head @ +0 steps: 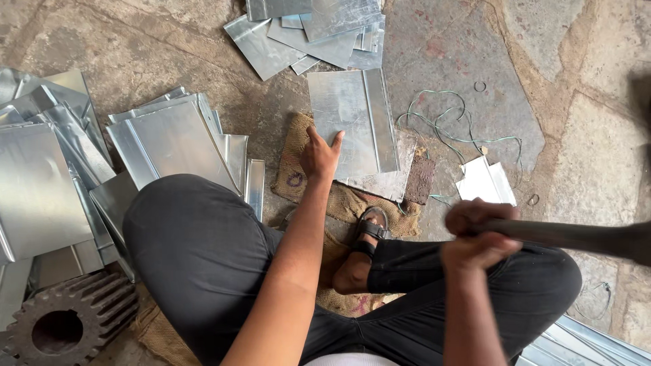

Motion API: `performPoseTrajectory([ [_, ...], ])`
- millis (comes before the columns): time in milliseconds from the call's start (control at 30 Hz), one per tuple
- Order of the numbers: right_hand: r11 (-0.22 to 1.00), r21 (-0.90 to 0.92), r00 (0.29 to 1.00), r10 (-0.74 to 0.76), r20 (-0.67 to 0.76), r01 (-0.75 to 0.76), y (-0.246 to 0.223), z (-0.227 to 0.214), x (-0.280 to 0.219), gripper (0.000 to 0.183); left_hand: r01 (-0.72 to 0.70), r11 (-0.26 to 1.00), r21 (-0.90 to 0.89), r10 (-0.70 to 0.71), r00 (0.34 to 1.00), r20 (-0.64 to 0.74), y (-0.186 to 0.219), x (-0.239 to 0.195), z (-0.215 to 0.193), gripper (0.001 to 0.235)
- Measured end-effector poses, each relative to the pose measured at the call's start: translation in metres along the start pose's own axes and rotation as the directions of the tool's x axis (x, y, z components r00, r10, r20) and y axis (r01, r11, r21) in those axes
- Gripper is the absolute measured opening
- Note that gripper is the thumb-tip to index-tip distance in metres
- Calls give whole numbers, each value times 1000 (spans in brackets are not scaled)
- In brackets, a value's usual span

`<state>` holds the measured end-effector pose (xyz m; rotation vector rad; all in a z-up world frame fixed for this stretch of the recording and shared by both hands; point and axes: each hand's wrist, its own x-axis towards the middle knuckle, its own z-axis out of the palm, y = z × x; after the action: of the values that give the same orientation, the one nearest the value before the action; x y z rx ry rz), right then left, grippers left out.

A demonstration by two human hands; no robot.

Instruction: The person hammers a series of small, pre-bent metal sheets one at a time on a small metal block on the floor, using a hammer to flatten or further bend the edges.

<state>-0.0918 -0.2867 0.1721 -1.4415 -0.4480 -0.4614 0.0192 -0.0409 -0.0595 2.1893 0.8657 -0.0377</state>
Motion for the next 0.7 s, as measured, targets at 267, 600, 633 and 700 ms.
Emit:
performPoseTrajectory([
  [267, 407, -511, 524, 846, -102, -757, 60, 29, -61, 47, -98, 995, 15, 99, 984, -145, 1, 10, 1, 88],
  [600, 953, -61, 953, 300, 30, -298, 15, 1, -8, 58, 2, 1000, 12, -1, 1000, -9, -5, 4, 8, 90],
  [633, 957, -29, 957, 290, 8, -290, 30, 1, -15, 60, -13, 1000, 9, 13, 1000, -21, -6, 2, 7, 90],
  [700, 875, -73, 878, 476, -41, -478, 57, 6, -42, 55, -18, 1000, 13, 19, 1000, -19, -8, -1, 4, 90],
])
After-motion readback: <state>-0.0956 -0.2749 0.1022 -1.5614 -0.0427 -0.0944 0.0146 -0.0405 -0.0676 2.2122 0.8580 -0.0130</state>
